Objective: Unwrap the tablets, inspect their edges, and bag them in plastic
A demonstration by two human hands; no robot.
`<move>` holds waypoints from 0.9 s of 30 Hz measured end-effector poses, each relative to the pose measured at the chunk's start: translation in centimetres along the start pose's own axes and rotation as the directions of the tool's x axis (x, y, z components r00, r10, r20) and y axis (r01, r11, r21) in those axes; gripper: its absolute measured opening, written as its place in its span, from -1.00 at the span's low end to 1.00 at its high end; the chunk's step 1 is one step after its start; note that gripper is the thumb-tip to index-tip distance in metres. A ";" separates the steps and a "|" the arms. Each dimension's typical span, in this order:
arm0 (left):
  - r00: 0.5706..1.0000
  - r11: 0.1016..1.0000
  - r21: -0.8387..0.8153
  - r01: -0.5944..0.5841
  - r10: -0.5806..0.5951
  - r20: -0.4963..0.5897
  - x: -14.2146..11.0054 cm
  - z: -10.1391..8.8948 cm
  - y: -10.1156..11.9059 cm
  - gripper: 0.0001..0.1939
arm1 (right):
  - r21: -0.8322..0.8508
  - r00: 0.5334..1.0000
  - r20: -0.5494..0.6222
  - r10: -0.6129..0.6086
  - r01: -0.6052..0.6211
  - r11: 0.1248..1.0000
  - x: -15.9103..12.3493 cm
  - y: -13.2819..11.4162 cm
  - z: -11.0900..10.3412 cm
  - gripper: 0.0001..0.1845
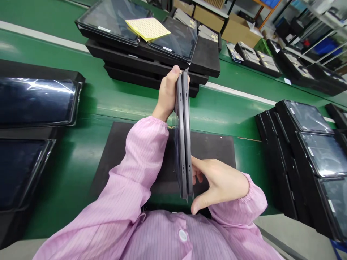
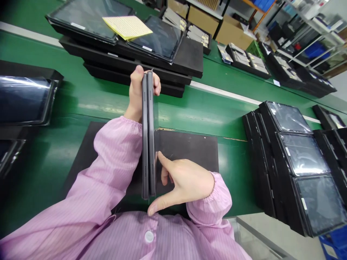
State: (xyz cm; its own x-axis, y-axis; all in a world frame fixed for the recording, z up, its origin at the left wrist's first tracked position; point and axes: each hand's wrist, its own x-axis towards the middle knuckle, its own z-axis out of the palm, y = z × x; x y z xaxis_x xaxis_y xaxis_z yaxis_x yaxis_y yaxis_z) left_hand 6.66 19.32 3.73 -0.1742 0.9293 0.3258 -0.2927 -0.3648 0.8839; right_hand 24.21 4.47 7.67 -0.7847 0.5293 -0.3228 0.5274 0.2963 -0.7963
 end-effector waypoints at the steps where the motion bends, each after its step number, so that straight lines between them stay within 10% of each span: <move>1: 1.000 1.000 -0.007 0.008 -0.009 -0.003 -0.2 0.1 0.2 -0.21 | -0.004 1.000 0.004 0.006 -0.006 1.000 0.0 -0.1 0.0 -0.13; 12: 0.998 0.998 -0.011 0.062 -0.063 -0.019 -0.5 0.6 1.3 -0.27 | 0.048 1.000 -0.019 -0.021 0.022 0.999 -0.6 -0.7 0.0 -0.14; 27: 0.993 0.996 0.031 -0.086 0.084 0.078 0.2 0.0 -0.5 -0.27 | -0.048 0.990 -0.086 -0.108 0.104 0.993 -0.6 -0.5 -0.4 -0.68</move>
State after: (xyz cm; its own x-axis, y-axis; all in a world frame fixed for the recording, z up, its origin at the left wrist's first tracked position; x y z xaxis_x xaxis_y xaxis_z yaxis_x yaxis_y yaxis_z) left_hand 6.75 19.66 3.29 -0.1241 0.8972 0.4238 -0.2476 -0.4416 0.8624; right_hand 24.53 4.35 8.48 -0.8062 0.5605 -0.1896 0.4577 0.3877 -0.8002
